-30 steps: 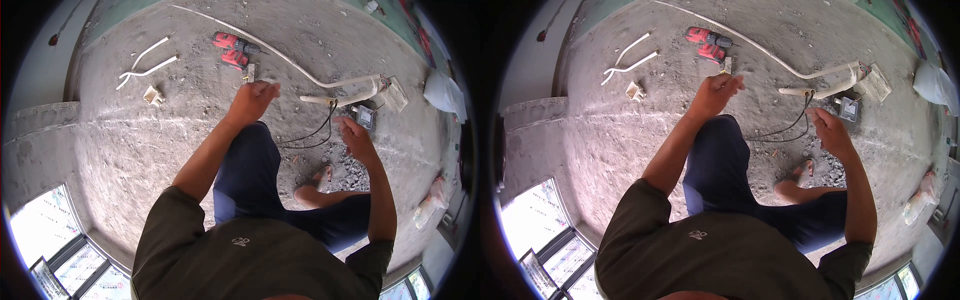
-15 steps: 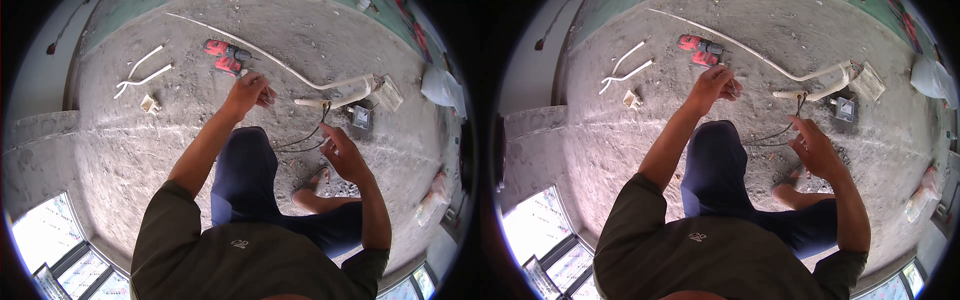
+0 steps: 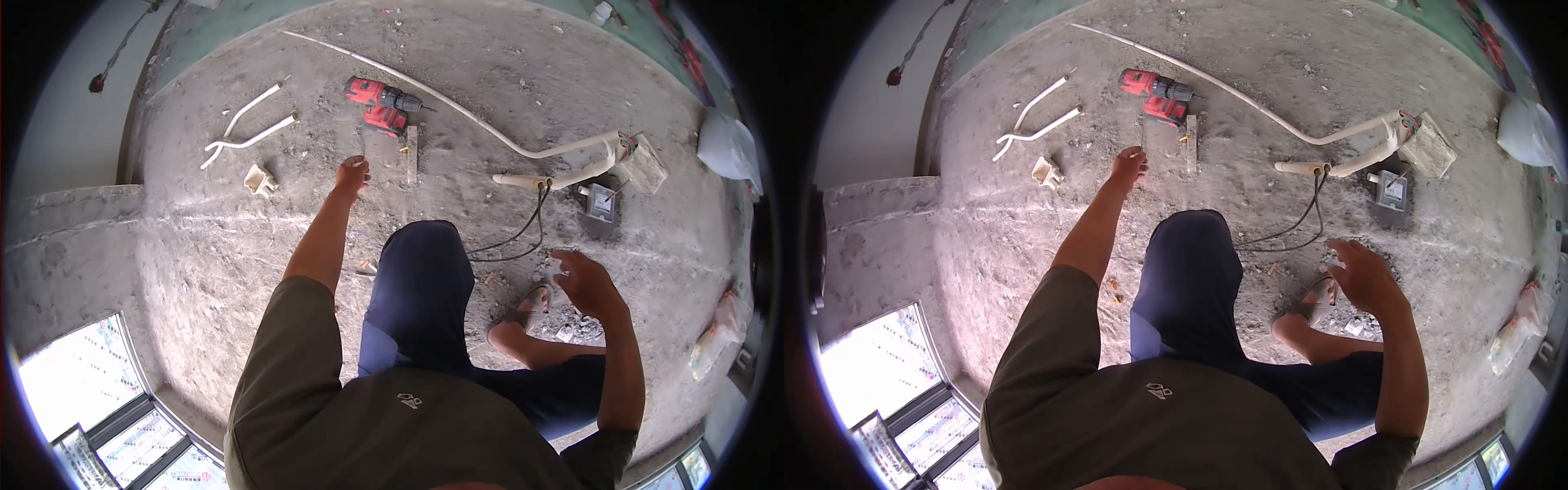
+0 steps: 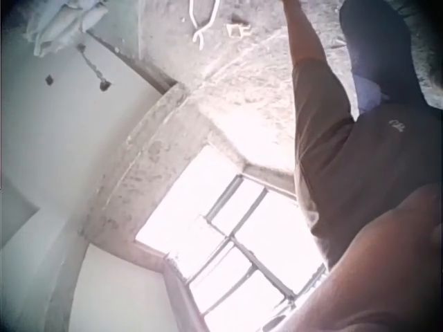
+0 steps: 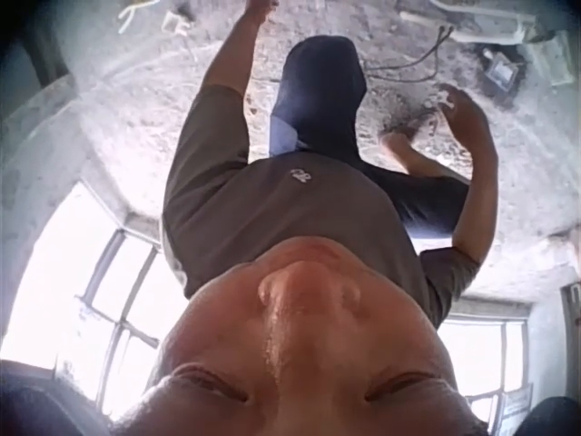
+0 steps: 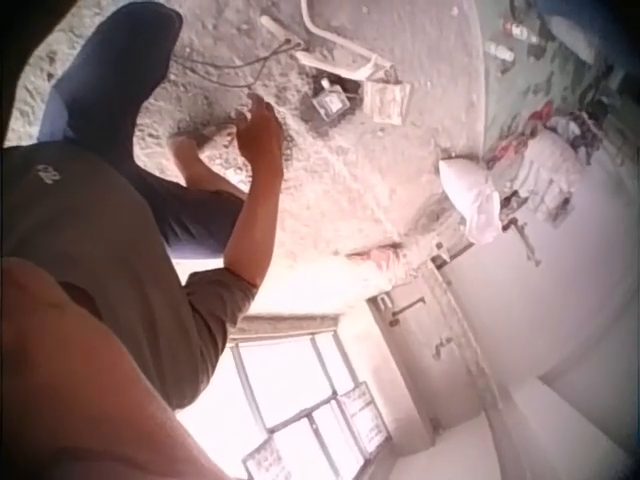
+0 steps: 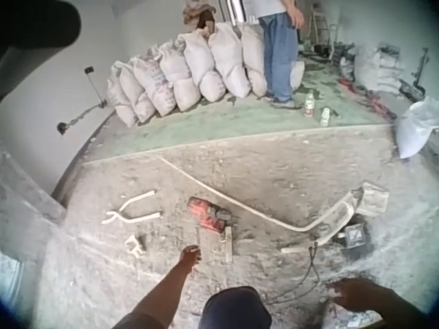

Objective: Preparing and installing electrical wires and junction boxes in a construction/renovation site.

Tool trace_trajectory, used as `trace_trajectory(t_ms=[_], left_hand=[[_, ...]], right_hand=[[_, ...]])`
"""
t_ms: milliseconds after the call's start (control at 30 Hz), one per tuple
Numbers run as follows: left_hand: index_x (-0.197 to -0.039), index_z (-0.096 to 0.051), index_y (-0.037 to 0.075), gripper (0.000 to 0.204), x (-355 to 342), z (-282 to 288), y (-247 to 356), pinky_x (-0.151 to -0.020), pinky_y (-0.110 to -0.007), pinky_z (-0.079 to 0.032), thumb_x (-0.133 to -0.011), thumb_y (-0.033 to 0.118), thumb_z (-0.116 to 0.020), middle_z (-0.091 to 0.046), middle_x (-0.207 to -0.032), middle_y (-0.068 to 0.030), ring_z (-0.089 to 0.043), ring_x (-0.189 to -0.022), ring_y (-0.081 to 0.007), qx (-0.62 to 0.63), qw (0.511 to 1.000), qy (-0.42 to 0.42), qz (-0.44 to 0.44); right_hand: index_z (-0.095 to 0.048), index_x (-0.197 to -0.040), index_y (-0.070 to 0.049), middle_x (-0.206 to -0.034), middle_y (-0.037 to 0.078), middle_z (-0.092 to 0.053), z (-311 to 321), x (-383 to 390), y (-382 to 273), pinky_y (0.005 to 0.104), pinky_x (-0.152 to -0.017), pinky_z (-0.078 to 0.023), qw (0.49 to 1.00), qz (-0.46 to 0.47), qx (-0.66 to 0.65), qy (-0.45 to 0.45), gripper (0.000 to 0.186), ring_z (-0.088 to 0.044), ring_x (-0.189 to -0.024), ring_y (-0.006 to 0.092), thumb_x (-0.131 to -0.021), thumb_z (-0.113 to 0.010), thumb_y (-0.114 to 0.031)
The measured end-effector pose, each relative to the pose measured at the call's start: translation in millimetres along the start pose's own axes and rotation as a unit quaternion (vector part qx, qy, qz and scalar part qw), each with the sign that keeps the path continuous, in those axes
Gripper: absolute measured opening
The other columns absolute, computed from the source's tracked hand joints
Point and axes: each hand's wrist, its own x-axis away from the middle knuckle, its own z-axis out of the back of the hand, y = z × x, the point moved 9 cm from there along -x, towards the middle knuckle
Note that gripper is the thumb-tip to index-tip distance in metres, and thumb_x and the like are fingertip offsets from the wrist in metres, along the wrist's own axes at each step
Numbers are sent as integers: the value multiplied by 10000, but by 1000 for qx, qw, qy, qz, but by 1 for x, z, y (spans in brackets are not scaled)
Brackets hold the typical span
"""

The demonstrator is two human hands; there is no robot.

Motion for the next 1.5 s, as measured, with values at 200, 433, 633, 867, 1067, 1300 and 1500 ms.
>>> trace_trajectory(t_ms=[200,433,633,867,1067,1300,1500], left_hand=[[-1303,-435,38,627,13,0,-36,-631,-391,-559,-776,227,-717,-613,-1066,-123,-615,-889,-243,-99,994,29,27],[-898,-615,55,182,2,-3,-28,-506,-276,-493,-834,221,-648,-618,-747,-37,-566,-597,-125,-180,978,47,-97],[-849,-617,53,118,12,-19,-11,-451,-248,-438,-850,171,-614,-589,-657,-31,-534,-520,-99,-52,994,8,-95],[-706,-578,45,251,90,-90,93,-439,-246,-390,-851,237,-646,-520,-552,-18,-476,-460,-96,-21,989,-109,-99],[-880,-478,68,81,254,-206,217,-710,-275,-487,-850,46,-551,-555,-969,-49,-550,-846,-108,76,866,-423,-254],[-1033,-540,76,179,254,-250,199,-824,-366,-481,-856,67,-562,-589,-995,-46,-579,-943,-177,312,877,-365,33],[-1178,-505,56,358,249,-275,186,-845,-355,-482,-832,110,-582,-529,-1176,-105,-519,-1090,-215,-46,911,-316,-259]], right_hand=[[-533,-1177,-37,-1074,186,-588,3,2,2,436,-865,-446,999,10,-5,36,369,-565,-997,373,-829,-581,-147],[-590,-1039,-26,-1016,177,-594,4,-3,3,428,-831,-454,998,32,34,36,227,-573,-947,370,-832,-562,-116],[-636,-872,-38,-910,139,-598,9,-5,0,426,-769,-467,995,57,23,79,107,-590,-851,359,-832,-552,-89],[-639,-902,-53,-899,123,-604,19,-4,-1,405,-756,-482,993,25,-12,117,135,-608,-857,331,-845,-574,-157],[-567,-1111,-82,-943,136,-618,22,-14,4,419,-818,-476,991,22,8,132,279,-607,-939,324,-864,-578,-212],[-637,-931,-56,-911,169,-645,13,-28,35,435,-809,-459,994,-11,93,60,187,-603,-936,346,-829,-597,-208],[-657,-847,-53,-825,171,-651,9,-37,30,449,-751,-475,998,6,64,27,222,-621,-854,358,-836,-587,-264]])
